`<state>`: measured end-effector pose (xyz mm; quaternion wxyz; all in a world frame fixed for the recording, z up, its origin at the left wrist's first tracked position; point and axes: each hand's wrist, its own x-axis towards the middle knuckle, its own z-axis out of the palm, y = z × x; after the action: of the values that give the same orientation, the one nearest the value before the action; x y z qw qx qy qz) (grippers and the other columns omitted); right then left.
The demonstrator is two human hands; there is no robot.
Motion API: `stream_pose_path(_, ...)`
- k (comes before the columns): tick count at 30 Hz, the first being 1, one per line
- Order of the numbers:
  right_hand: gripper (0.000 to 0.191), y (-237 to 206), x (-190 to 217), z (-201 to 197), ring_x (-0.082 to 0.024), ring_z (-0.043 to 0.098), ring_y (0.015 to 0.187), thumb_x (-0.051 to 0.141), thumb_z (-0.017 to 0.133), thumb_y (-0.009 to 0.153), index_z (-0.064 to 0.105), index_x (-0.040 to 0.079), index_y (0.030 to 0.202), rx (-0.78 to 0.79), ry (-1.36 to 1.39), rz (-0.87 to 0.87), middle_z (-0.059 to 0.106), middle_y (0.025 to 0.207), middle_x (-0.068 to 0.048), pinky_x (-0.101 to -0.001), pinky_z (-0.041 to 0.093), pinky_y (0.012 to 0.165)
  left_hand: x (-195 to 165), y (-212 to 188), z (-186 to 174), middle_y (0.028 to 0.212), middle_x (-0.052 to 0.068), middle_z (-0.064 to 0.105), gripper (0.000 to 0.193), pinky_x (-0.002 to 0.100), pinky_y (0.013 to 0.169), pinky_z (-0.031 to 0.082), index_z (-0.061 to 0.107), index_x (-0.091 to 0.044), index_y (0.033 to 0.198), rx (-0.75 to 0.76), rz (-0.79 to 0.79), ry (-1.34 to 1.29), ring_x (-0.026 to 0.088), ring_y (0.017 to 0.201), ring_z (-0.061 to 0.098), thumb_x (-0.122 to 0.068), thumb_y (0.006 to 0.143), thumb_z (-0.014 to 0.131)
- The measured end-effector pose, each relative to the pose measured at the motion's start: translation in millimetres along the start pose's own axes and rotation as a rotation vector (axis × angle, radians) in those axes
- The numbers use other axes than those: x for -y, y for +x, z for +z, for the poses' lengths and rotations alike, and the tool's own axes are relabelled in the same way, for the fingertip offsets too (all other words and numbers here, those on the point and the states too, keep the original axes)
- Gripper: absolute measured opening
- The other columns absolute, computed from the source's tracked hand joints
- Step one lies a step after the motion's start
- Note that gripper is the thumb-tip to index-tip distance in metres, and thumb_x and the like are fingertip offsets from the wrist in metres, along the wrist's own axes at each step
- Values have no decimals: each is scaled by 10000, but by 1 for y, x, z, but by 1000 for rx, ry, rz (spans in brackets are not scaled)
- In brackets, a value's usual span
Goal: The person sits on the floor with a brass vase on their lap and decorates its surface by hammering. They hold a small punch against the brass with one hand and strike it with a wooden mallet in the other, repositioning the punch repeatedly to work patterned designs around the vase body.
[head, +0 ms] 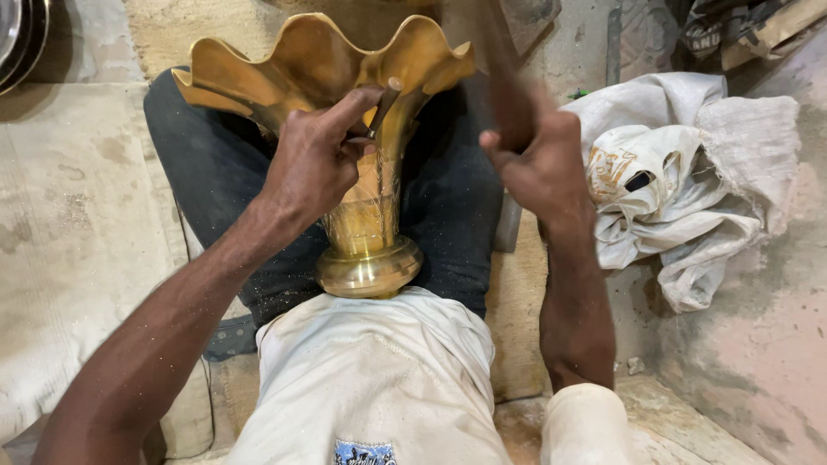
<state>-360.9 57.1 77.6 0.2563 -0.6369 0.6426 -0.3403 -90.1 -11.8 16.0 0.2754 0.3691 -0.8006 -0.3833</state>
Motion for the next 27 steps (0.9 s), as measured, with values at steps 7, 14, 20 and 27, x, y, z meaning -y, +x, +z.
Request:
stream_pose_path(7, 270, -7, -6, 6, -258, 661, 678, 76, 784, 782, 618, 65, 994, -49, -107, 131, 678, 791, -109, -414, 528, 616, -6, 2, -6, 1032, 172, 777, 556, 348, 776, 688, 576, -75, 1368, 88, -11, -24, 260, 945, 786, 187, 878, 608)
stream_pose_path(14, 361, -15, -18, 6, -272, 682, 711, -21, 791, 706, 662, 51, 1035, -14, -370, -15, 686, 806, -128, -414, 505, 661, -7, 4, -7, 981, 170, 778, 589, 360, 782, 680, 568, -78, 1386, 141, -70, -4, 256, 895, 791, 181, 857, 595)
stream_pose_path(20, 344, -20, -16, 6, -209, 701, 756, 35, 851, 832, 653, 22, 1114, -45, -126, 74, 708, 848, -118, -365, 559, 665, -1, 1, -6, 1067, 191, 773, 597, 356, 790, 683, 583, -51, 1364, 107, 39, -24, 268, 924, 783, 207, 826, 564)
stream_pose_path(27, 211, -30, -13, 6, -240, 624, 525, 11, 807, 841, 620, 25, 937, -140, 331, 445, 650, 715, -134, -409, 494, 483, -1, 0, -11, 977, 184, 775, 522, 361, 719, 674, 601, -58, 1349, 166, 12, -4, 255, 872, 791, 147, 869, 625)
